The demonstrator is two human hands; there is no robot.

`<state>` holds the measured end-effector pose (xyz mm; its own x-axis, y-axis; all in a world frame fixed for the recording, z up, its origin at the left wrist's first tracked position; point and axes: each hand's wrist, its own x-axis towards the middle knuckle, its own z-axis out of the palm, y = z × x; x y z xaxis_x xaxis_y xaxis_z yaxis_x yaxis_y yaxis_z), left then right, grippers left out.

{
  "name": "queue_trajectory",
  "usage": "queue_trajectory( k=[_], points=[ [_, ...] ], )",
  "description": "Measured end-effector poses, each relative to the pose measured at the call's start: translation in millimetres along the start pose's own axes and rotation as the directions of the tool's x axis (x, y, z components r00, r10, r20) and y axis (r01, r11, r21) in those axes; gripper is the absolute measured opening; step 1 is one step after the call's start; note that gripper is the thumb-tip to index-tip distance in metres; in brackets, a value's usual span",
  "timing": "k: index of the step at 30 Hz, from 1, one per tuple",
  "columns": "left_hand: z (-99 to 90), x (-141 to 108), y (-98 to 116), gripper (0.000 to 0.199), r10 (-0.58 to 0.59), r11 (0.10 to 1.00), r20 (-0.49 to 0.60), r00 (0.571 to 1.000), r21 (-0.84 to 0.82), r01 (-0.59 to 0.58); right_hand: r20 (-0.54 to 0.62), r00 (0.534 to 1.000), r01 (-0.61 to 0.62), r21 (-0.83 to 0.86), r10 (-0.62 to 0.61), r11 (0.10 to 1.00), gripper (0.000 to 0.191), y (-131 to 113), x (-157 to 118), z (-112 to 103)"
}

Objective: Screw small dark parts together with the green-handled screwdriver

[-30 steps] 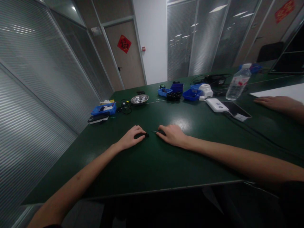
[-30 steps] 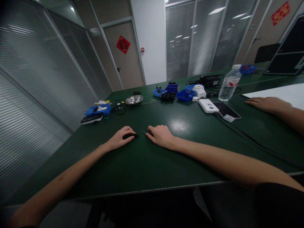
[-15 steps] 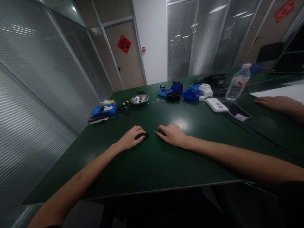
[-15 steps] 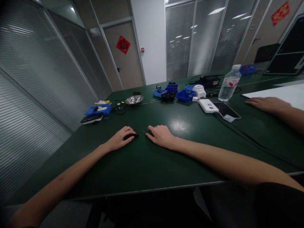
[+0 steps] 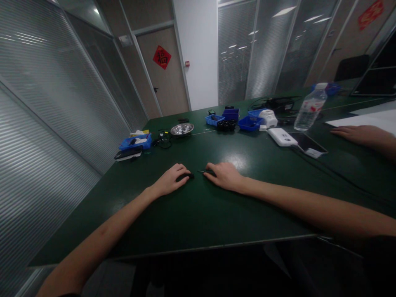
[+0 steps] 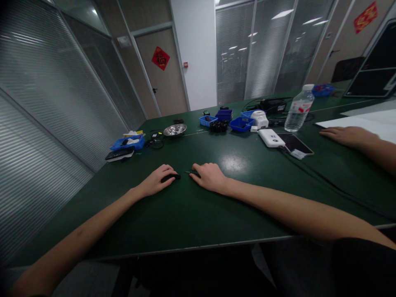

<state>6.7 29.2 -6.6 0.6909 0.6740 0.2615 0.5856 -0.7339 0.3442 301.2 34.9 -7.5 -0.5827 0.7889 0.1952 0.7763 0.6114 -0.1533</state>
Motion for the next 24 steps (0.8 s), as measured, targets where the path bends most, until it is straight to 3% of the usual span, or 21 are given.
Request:
queue_trajectory(
  k=[17, 21, 24],
  points=[
    [3.1, 0, -7, 0.032, 0.005, 1.0, -0.019, 1.0, -0.009, -0.005, 0.007, 1.0, -0.016, -0.038, 0.016, 0.999, 0.041, 2, 2, 3],
    [-1.4, -3, -21, 0.032, -0.02, 1.0, -0.031, 0.999, 0.0, 0.02, 0.02, 1.0, -0.014, -0.015, 0.014, 1.0, 0.041, 1, 1, 1],
    [-13.2, -10, -46, 0.035, -0.103, 0.994, -0.057, 0.993, 0.025, 0.104, 0.022, 1.0, -0.009, -0.008, 0.01, 1.0, 0.04, 2, 0, 0]
  ],
)
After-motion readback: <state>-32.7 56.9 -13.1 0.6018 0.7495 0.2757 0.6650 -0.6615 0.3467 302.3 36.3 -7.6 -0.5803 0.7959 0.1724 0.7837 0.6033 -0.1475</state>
